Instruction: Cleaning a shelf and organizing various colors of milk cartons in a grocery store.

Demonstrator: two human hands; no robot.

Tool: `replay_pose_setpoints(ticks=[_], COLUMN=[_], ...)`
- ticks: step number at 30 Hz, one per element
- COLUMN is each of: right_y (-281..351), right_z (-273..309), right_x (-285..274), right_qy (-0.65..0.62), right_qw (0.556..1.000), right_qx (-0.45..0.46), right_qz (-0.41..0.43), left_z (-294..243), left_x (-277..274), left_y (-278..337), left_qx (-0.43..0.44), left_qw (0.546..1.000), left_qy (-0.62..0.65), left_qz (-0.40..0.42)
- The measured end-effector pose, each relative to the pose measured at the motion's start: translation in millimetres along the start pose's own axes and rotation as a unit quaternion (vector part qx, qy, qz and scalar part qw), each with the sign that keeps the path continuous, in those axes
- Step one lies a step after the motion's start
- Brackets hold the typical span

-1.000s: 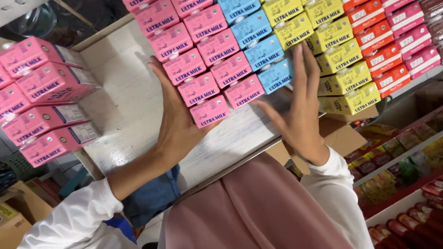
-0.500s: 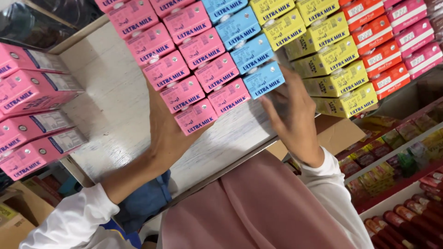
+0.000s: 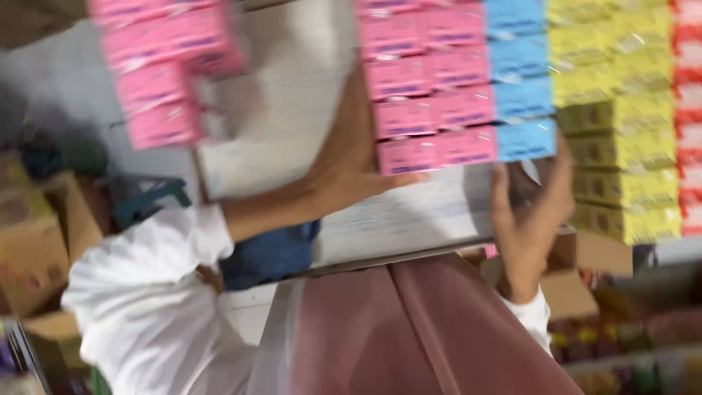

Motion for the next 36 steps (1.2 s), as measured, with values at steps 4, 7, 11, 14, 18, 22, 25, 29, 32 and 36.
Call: replay_pose_setpoints(ticks=[4,7,11,14,18,22,25,29,32,36], right_y=[3,4,5,-7,-44,-79,-96,-107,-113,-105], right_z=[13,9,3,32,135,203,215,212,206,200], right_x=[0,-1,-19,-39,-21,49,102,152,171,175], right_qy=[-0.033,0.047,0.001,0.014,0.116,0.188,0.226,0.297,0.310,0.284], right_qw=[0.997,0.984,0.940,0.947,0.932,0.894,0.892,0.878,0.877,0.887], right_qx=[-0.057,-0.118,-0.198,-0.266,-0.344,-0.391,-0.370,-0.364,-0.359,-0.354], right_qz=[-0.043,-0.122,-0.278,-0.180,-0.008,0.112,0.125,0.091,0.077,0.080], left_z=[-2,-34,-80,-87,-61,-20,1,17,21,22], left_x=[-21,-60,-131,-184,-208,-206,-201,-193,-189,-187], left_y=[18,38,73,93,104,107,110,117,119,117], left_qx=[-0.026,-0.043,-0.008,0.006,0.002,-0.007,0.003,0.015,0.024,0.034], left_qw=[0.999,0.994,0.984,0.995,0.972,0.928,0.934,0.930,0.932,0.938], left_qy=[0.022,0.006,-0.092,-0.099,-0.222,-0.330,-0.313,-0.324,-0.315,-0.297], left_qz=[0.033,0.100,0.150,0.028,-0.080,-0.175,-0.170,-0.175,-0.178,-0.173])
Point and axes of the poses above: each hand's wrist, its own y-axis away from the middle knuckle, its own x-axis out of the palm, z = x × y, the point moved 2 cm from there along -y, towards the middle knuckle, and after that the axes turned 1 degree about -x, right-handed, at the moved point
